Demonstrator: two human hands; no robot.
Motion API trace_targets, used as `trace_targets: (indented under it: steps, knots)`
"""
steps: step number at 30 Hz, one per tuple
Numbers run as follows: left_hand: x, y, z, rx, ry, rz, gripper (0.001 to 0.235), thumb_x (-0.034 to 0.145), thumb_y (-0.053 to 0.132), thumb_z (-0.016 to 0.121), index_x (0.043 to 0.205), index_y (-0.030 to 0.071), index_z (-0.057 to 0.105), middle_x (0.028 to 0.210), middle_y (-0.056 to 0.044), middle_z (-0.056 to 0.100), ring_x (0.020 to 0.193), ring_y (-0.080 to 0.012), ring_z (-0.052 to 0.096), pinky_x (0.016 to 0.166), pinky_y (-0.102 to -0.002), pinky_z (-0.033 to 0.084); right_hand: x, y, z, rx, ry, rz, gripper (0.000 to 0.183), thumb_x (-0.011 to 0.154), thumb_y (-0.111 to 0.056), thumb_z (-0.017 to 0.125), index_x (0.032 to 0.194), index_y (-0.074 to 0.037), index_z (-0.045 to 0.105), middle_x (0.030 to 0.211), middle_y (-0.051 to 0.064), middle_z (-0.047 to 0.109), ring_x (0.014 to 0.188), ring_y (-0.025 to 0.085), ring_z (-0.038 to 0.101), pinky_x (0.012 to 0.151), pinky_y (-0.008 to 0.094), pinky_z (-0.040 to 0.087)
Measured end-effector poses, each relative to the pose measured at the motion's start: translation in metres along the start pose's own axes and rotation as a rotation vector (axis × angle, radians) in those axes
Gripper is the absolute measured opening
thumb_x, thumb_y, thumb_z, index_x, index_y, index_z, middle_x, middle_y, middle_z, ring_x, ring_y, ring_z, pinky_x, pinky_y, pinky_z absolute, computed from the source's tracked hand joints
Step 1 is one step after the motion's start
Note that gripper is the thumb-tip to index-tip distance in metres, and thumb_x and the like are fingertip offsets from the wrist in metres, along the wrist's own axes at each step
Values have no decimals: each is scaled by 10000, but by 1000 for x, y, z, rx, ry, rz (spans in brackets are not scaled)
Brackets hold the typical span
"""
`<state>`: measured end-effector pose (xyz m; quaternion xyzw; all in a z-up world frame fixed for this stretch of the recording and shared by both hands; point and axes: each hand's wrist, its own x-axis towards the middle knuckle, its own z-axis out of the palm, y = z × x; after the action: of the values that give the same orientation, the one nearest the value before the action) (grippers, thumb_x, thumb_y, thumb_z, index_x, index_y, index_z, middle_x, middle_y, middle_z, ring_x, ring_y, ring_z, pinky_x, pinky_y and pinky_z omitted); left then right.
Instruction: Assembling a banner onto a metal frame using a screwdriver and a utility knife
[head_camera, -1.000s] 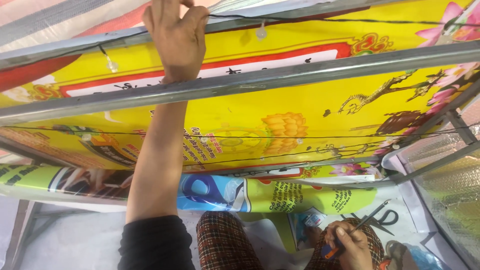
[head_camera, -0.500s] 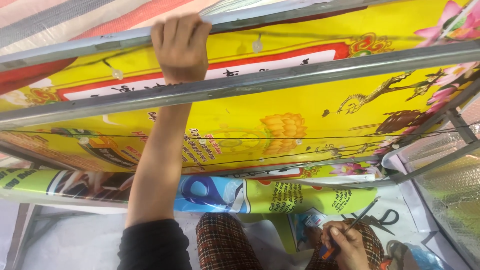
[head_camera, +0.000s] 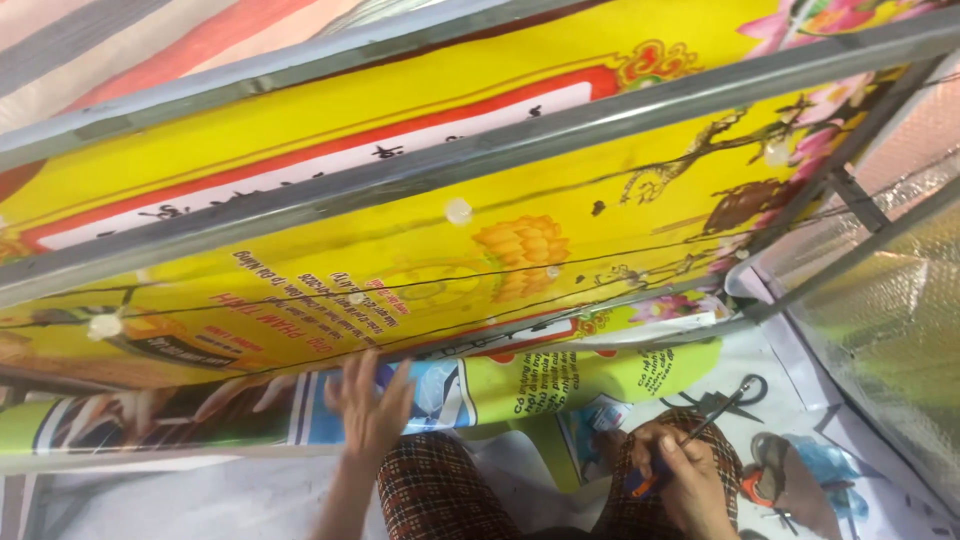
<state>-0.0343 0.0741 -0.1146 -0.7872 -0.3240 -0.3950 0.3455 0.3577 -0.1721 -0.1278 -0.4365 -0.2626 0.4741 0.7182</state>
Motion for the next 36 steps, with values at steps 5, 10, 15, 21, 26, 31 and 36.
trace_targets:
  steps: [5,10,15,21,26,31,36]
  knots:
    - [-95,26,-78,269,-472,-1170,1051,865,294,777,1593,-53,104,1666,-288,67,1550,-458,104,1235,-601,160,5,15,-14,46,6,75,217,938,-113,664,988,84,741,856,174,681,741,256,650,593,351,478]
    - [-41,18,-91,151,-142,-1120,776,994,261,704,1579,40,245,1661,-214,51,1525,-468,109,1196,-720,258,15,4,28,100,-97,50,247,958,-132,650,1028,85,743,766,161,680,681,245,617,625,362,485]
    - [86,-4,-95,61,197,-654,573,1054,393,570,1473,63,359,1687,-128,101,1594,-329,95,1327,-645,237,11,3,35,167,-146,48,329,1033,-207,565,1082,79,721,768,187,651,699,279,600,664,421,501]
    - [249,-11,-102,-152,322,-181,218,1022,419,605,1122,238,674,1493,-61,428,1448,-276,308,1228,-505,240,-8,8,6,105,-40,114,395,1049,-292,548,1110,70,693,788,179,628,699,288,588,650,422,494]
    - [366,-9,-101,-158,-140,99,606,871,358,870,1359,74,651,1339,-69,647,1211,-233,605,1027,-403,400,-18,-7,-1,130,2,44,352,1085,-222,493,1104,81,670,801,194,630,670,283,567,656,448,492]
    - [371,-21,-83,-80,-97,145,570,839,350,901,1313,116,687,1221,-24,725,1065,-170,681,914,-299,531,-14,-15,-9,127,11,25,350,1082,-230,514,1107,75,685,779,178,619,643,265,553,633,444,483]
    - [366,-61,-92,19,-175,195,534,864,444,898,1280,164,717,1113,22,800,921,-124,770,730,-218,573,-11,-25,0,88,9,1,357,1068,-240,539,1111,79,695,766,171,631,630,254,564,625,434,493]
